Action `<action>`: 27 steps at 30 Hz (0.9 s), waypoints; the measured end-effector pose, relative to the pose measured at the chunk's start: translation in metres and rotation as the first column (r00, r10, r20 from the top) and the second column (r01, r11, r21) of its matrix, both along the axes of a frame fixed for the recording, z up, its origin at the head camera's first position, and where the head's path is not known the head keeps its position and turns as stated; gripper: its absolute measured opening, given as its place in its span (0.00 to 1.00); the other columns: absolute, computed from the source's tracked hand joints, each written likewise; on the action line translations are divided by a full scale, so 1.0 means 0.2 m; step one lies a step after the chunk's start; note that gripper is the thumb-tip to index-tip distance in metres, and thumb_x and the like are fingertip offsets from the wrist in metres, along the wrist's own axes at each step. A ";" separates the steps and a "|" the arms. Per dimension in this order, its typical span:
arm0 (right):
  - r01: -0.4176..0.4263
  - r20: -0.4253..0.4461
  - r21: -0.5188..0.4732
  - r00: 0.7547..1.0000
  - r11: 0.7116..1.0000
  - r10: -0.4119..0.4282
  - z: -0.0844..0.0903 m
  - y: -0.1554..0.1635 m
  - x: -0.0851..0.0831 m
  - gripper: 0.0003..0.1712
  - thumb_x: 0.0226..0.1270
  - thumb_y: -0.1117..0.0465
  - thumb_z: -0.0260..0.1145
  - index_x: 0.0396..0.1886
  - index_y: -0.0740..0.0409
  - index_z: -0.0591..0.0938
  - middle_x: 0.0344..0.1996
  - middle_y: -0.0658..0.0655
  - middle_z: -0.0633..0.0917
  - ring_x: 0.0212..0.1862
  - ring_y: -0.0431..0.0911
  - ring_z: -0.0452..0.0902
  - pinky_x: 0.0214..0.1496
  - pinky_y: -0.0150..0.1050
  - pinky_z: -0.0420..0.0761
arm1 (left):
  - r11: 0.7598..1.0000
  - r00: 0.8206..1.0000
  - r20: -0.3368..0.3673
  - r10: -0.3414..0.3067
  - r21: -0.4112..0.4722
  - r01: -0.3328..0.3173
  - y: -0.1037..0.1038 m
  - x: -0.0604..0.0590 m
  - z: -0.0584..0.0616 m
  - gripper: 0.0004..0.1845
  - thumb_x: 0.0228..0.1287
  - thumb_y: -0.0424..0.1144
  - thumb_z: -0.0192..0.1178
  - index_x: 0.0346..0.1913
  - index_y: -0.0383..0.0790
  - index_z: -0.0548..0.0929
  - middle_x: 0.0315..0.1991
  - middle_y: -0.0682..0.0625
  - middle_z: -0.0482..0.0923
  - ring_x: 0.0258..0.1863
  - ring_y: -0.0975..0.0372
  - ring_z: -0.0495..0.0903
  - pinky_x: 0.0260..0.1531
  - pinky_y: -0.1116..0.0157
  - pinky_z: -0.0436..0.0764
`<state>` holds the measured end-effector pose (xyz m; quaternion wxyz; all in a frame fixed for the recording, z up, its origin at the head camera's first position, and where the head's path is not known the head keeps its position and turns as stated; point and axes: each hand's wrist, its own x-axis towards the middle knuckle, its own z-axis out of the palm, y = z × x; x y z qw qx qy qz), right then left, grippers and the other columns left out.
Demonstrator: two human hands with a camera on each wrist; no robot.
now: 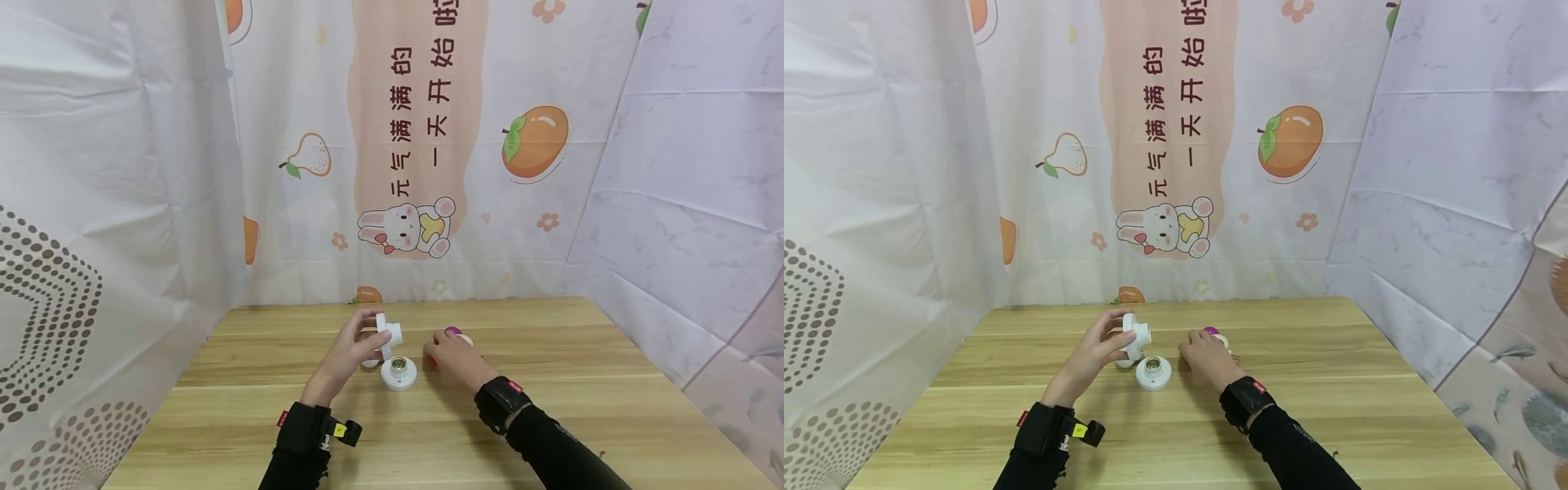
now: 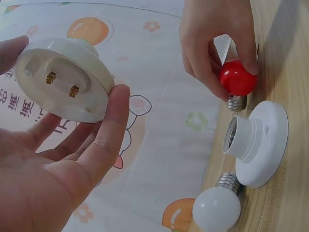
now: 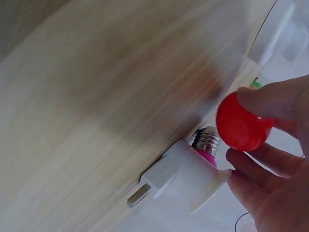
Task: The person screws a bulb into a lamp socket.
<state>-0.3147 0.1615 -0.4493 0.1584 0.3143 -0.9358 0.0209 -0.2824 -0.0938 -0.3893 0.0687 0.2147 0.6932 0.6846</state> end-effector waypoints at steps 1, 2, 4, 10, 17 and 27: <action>0.004 0.016 -0.017 1.000 1.000 -0.004 0.00 0.00 0.00 0.14 0.56 0.72 0.72 0.41 0.56 0.85 0.36 0.55 0.75 0.40 0.52 0.75 0.45 0.49 0.81 | 1.000 1.000 0.001 0.000 0.000 0.000 0.00 0.00 0.00 0.31 0.72 0.40 0.62 0.73 0.39 0.64 0.62 0.36 0.69 0.53 0.54 0.78 0.50 0.55 0.82; 0.009 0.030 -0.031 1.000 0.999 -0.008 0.00 -0.01 0.00 0.14 0.57 0.72 0.71 0.43 0.56 0.85 0.37 0.55 0.74 0.40 0.52 0.75 0.44 0.49 0.81 | 1.000 1.000 0.002 0.000 0.000 0.000 0.00 0.00 0.00 0.31 0.72 0.40 0.62 0.73 0.39 0.64 0.62 0.36 0.69 0.53 0.54 0.78 0.51 0.55 0.82; 0.014 0.046 -0.063 0.999 0.998 -0.011 0.01 -0.01 0.01 0.15 0.59 0.72 0.71 0.45 0.56 0.85 0.38 0.55 0.74 0.39 0.52 0.74 0.42 0.48 0.81 | 1.000 1.000 0.005 0.000 0.000 0.000 0.00 0.00 0.00 0.31 0.72 0.40 0.62 0.73 0.39 0.64 0.62 0.36 0.69 0.53 0.54 0.78 0.51 0.55 0.82; -0.011 0.046 -0.148 0.999 0.989 0.018 0.03 -0.02 0.02 0.12 0.64 0.69 0.70 0.47 0.57 0.83 0.39 0.55 0.72 0.39 0.50 0.71 0.37 0.44 0.79 | 1.000 1.000 0.003 0.000 -0.002 0.000 0.00 0.00 0.00 0.31 0.72 0.41 0.62 0.72 0.38 0.64 0.62 0.36 0.69 0.53 0.54 0.78 0.52 0.53 0.82; -0.014 0.111 -0.295 0.993 0.955 0.049 0.07 -0.03 0.05 0.18 0.60 0.73 0.70 0.51 0.62 0.83 0.43 0.60 0.74 0.41 0.49 0.73 0.42 0.44 0.82 | 1.000 1.000 0.000 0.003 -0.017 -0.003 0.00 0.00 -0.01 0.31 0.72 0.42 0.63 0.72 0.39 0.65 0.61 0.36 0.69 0.52 0.53 0.78 0.53 0.51 0.81; 0.073 0.164 -0.438 0.986 0.896 -0.001 0.11 -0.08 0.08 0.24 0.57 0.71 0.76 0.54 0.66 0.84 0.46 0.63 0.77 0.47 0.55 0.79 0.49 0.48 0.85 | 1.000 1.000 0.009 0.011 -0.026 -0.011 0.00 0.00 -0.01 0.29 0.73 0.41 0.62 0.72 0.39 0.65 0.63 0.36 0.69 0.53 0.55 0.78 0.53 0.51 0.81</action>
